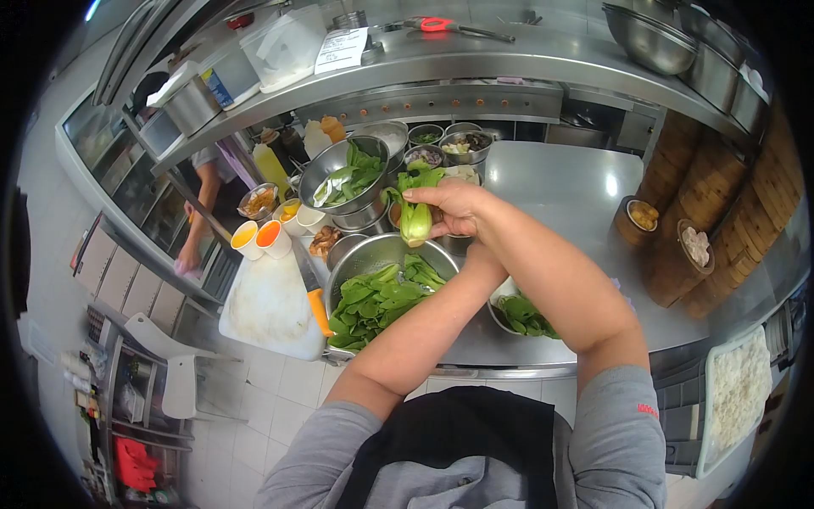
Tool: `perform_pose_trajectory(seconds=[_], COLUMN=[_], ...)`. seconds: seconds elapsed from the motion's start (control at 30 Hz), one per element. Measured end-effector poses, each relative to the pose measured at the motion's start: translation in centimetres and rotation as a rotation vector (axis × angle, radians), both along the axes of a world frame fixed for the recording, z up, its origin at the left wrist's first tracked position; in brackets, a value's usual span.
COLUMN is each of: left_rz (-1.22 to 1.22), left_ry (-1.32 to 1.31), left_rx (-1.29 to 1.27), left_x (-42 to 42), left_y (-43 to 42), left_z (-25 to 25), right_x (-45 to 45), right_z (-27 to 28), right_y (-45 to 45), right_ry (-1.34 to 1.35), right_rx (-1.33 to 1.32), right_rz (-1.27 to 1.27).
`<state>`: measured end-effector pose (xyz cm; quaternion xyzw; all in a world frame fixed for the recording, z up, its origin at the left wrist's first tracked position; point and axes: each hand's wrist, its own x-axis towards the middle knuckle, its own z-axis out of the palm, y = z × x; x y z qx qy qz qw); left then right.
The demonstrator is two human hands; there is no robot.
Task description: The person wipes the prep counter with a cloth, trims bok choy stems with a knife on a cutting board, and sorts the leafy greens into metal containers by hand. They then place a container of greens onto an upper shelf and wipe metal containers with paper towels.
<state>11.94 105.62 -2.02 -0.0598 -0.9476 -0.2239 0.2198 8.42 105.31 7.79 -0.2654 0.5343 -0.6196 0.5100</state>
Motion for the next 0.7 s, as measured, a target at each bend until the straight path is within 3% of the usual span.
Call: perform_pose_trajectory(seconds=[0.07, 0.23, 0.3, 0.4, 0.43, 0.5, 0.53, 0.63, 0.7], left_rz=[0.008, 0.091, 0.126, 0.197, 0.175, 0.301, 0.264, 0.318, 0.303], left_ry=[0.041, 0.04, 0.031, -0.015, -0.017, -0.296, -0.289, -0.447, -0.413], left_rx=[0.02, 0.084, 0.082, 0.042, 0.038, 0.098, 0.071, 0.04, 0.064], left_x=[-0.9, -2.0, -2.5, -3.2, -2.7, -1.1, -0.5, -1.7, -1.3], left_y=[-0.5, -1.8, -2.1, -2.8, -2.5, -2.3, -2.2, -3.4, -3.9], left_z=[-0.9, -1.8, -2.6, -4.8, -3.7, -1.4, -0.4, -0.5, -0.4], right_x=[0.8, 1.8, 2.3, 0.1, 0.3, 0.9, 0.7, 0.1, -1.0], right_z=[0.6, 1.3, 1.5, 0.7, 1.4, 2.9, 3.6, 2.9, 1.4], right_y=[0.5, 2.0, 2.5, 3.5, 4.5, 6.9, 8.6, 12.0, 13.4], right_ry=[0.042, -0.017, 0.09, 0.228, 0.228, 0.181, 0.104, -0.013, 0.005], right_rx=[0.005, -0.049, -0.061, -0.135, -0.136, -0.006, -0.026, -0.083, -0.139], right_rz=[-0.126, -0.13, -0.305, -0.328, -0.35, -0.457, -0.344, -0.349, -0.364])
